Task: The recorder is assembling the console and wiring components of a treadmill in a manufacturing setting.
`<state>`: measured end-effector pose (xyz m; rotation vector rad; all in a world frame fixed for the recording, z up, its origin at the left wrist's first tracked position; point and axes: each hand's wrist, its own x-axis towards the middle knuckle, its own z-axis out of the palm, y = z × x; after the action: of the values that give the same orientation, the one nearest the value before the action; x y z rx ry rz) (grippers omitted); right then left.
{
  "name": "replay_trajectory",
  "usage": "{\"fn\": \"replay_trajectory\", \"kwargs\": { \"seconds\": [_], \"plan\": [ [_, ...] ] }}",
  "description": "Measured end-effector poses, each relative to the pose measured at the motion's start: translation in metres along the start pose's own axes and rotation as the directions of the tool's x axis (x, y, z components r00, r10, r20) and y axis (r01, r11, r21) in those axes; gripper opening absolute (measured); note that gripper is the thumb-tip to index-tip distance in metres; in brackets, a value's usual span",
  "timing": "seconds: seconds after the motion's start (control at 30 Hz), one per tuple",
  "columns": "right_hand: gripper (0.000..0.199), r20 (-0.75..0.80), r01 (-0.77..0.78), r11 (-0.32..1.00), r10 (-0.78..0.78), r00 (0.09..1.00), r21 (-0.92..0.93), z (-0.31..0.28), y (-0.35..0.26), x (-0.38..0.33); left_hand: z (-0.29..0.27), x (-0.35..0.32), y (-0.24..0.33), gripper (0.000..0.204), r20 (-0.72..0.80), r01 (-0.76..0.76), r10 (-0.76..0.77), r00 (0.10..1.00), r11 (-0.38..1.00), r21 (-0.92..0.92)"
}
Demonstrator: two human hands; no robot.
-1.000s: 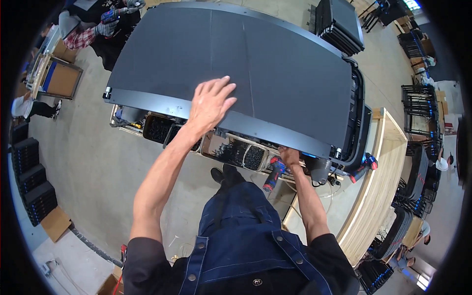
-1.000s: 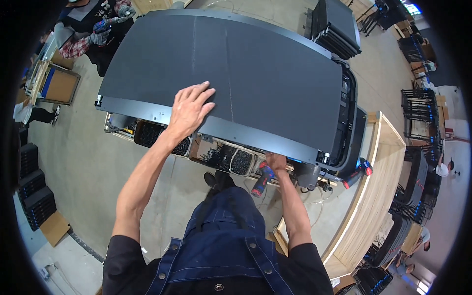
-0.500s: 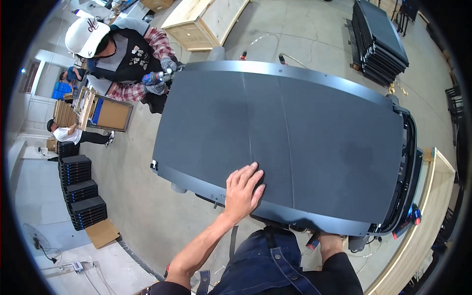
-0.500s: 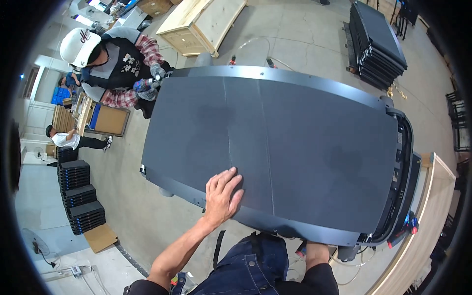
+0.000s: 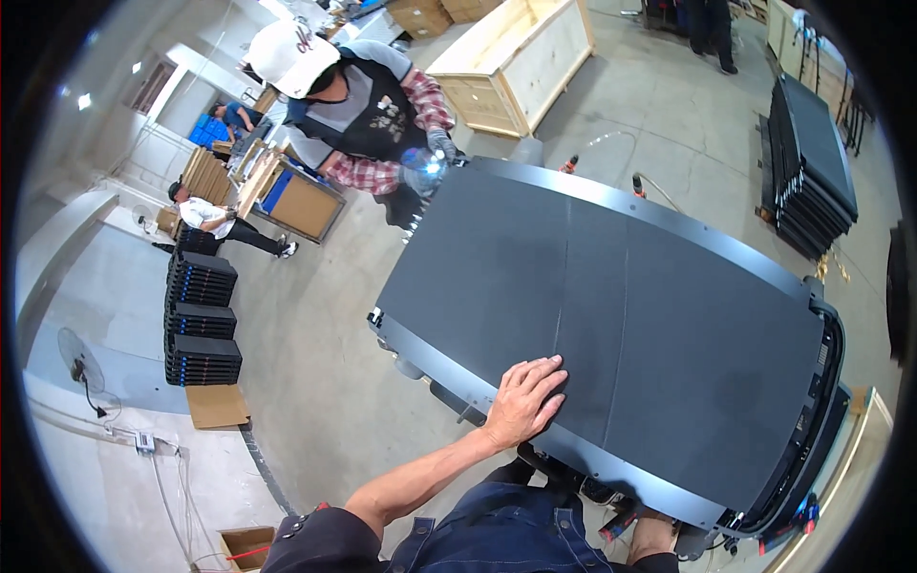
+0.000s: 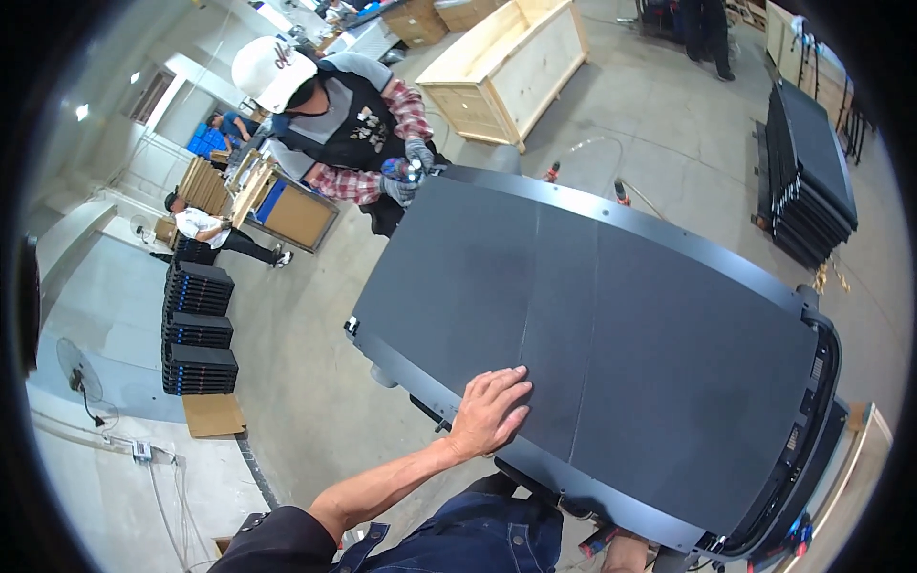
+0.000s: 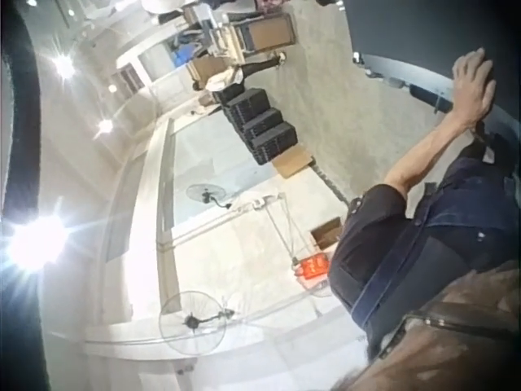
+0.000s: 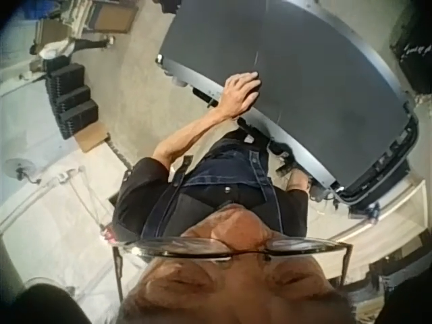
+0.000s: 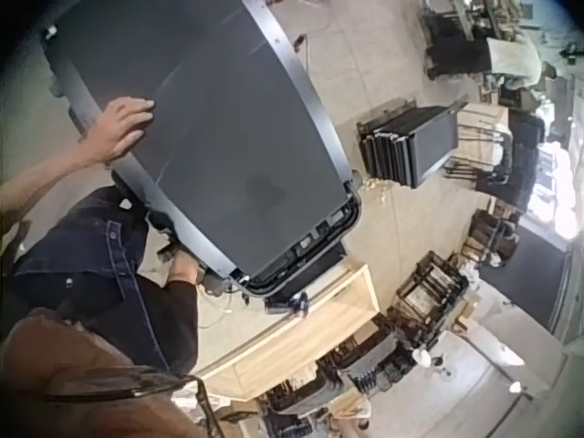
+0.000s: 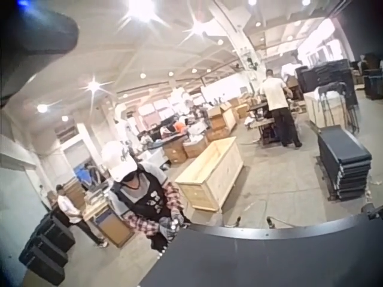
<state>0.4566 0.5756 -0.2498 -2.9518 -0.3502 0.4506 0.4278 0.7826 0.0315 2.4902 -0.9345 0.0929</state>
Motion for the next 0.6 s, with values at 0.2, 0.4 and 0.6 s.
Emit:
{"fn": "replay_trajectory", "kwargs": {
  "seconds": [0.2, 0.4, 0.6],
  "plan": [
    [0.039, -0.017, 0.027, 0.976, -0.031, 0.999, -0.218, -0.001, 0.020, -0.020, -0.002, -0.001, 0.004, 0.042, -0.020, -0.008, 0.008, 1.000, 1.000, -0.009],
    [0.040, 0.020, 0.040, 0.919, -0.035, 0.999, -0.391, 0.021, 0.023, -0.064, -0.005, 0.001, 0.004, 0.041, -0.010, -0.013, 0.013, 1.000, 1.000, 0.001],
    [0.041, 0.076, 0.058, 0.837, -0.020, 0.997, -0.544, 0.050, 0.021, -0.115, -0.006, -0.001, 0.002, 0.039, 0.007, -0.009, 0.009, 1.000, 1.000, -0.010]
  ]
}}
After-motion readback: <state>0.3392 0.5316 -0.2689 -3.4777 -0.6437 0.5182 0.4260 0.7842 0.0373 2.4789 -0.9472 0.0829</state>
